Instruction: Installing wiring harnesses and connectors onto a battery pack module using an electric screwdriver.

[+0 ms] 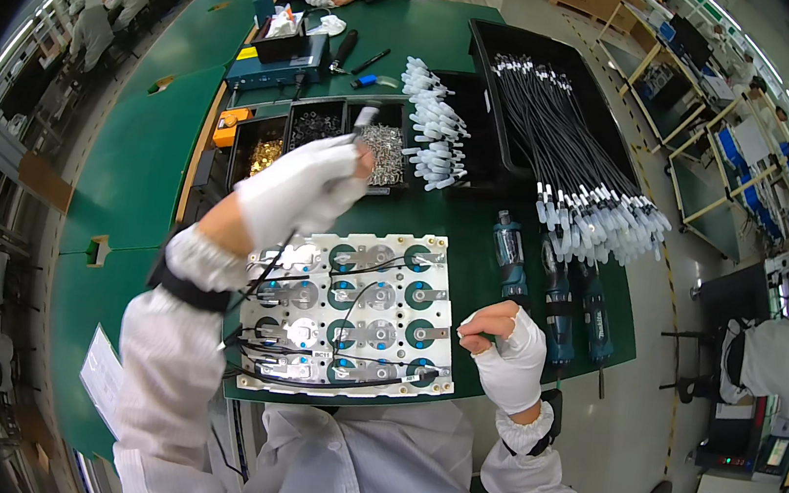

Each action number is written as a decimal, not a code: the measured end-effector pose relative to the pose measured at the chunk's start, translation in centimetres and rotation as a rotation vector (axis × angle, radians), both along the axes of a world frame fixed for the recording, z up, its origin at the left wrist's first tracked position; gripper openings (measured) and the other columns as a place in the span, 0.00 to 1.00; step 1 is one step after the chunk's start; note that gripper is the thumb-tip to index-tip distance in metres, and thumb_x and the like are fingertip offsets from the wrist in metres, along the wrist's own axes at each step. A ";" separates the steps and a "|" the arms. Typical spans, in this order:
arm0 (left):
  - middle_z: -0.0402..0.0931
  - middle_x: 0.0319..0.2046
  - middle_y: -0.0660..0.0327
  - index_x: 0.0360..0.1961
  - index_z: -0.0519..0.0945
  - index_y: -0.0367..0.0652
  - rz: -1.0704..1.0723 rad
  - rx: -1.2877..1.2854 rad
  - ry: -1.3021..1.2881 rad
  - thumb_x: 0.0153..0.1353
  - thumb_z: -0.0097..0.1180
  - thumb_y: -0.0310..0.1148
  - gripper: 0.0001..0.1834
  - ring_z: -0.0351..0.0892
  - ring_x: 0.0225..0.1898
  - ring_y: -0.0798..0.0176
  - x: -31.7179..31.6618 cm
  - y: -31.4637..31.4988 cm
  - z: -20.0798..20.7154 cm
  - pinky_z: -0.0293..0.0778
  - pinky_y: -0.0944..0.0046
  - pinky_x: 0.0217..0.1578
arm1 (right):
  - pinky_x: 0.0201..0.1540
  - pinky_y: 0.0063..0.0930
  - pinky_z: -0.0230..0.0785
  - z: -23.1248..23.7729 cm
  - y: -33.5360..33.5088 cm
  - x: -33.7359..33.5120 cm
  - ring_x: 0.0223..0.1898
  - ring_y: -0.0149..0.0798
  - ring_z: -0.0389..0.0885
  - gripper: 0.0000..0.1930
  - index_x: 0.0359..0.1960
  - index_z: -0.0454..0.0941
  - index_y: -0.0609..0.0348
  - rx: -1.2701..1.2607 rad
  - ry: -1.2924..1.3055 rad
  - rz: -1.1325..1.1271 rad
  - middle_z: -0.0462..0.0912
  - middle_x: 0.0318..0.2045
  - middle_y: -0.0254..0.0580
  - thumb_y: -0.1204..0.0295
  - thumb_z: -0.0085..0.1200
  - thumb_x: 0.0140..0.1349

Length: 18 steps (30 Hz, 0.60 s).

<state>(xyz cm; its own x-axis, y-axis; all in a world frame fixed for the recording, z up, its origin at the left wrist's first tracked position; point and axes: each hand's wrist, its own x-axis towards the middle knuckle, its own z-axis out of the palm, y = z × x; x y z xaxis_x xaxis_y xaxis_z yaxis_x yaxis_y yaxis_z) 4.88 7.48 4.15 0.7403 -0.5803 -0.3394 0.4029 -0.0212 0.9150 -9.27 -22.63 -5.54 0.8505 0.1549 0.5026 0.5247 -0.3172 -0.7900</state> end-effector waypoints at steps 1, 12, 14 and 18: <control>0.69 0.23 0.71 0.36 0.76 0.42 -0.069 0.327 -0.622 0.69 0.51 0.43 0.14 0.67 0.21 0.75 -1.5 0.3 -0.1 0.65 0.70 0.21 | 0.35 0.29 0.74 -0.4 0.2 -0.1 0.31 0.38 0.82 0.09 0.35 0.84 0.56 0.028 0.020 0.000 0.83 0.32 0.40 0.80 0.70 0.55; 0.83 0.30 0.46 0.41 0.87 0.41 -0.052 0.632 -0.650 0.63 0.63 0.35 0.10 0.84 0.31 0.44 -12.3 -4.9 -1.1 0.79 0.53 0.37 | 0.38 0.29 0.73 -1.9 1.3 -0.8 0.35 0.37 0.82 0.09 0.37 0.84 0.59 0.282 0.196 -0.027 0.84 0.34 0.41 0.82 0.68 0.56; 0.82 0.28 0.49 0.37 0.86 0.37 -0.096 0.637 -0.701 0.60 0.68 0.31 0.08 0.82 0.28 0.50 -12.3 -6.0 -1.3 0.77 0.57 0.33 | 0.39 0.28 0.73 -1.4 1.8 -0.6 0.36 0.38 0.82 0.10 0.38 0.84 0.59 0.336 0.224 0.003 0.84 0.35 0.41 0.84 0.68 0.55; 0.82 0.28 0.50 0.38 0.85 0.37 -0.106 0.560 -0.681 0.62 0.67 0.31 0.08 0.81 0.27 0.51 -12.1 -6.6 -2.4 0.77 0.59 0.33 | 0.36 0.28 0.74 -1.0 2.4 -1.0 0.32 0.36 0.83 0.08 0.35 0.85 0.60 0.229 0.206 -0.014 0.87 0.34 0.41 0.82 0.69 0.55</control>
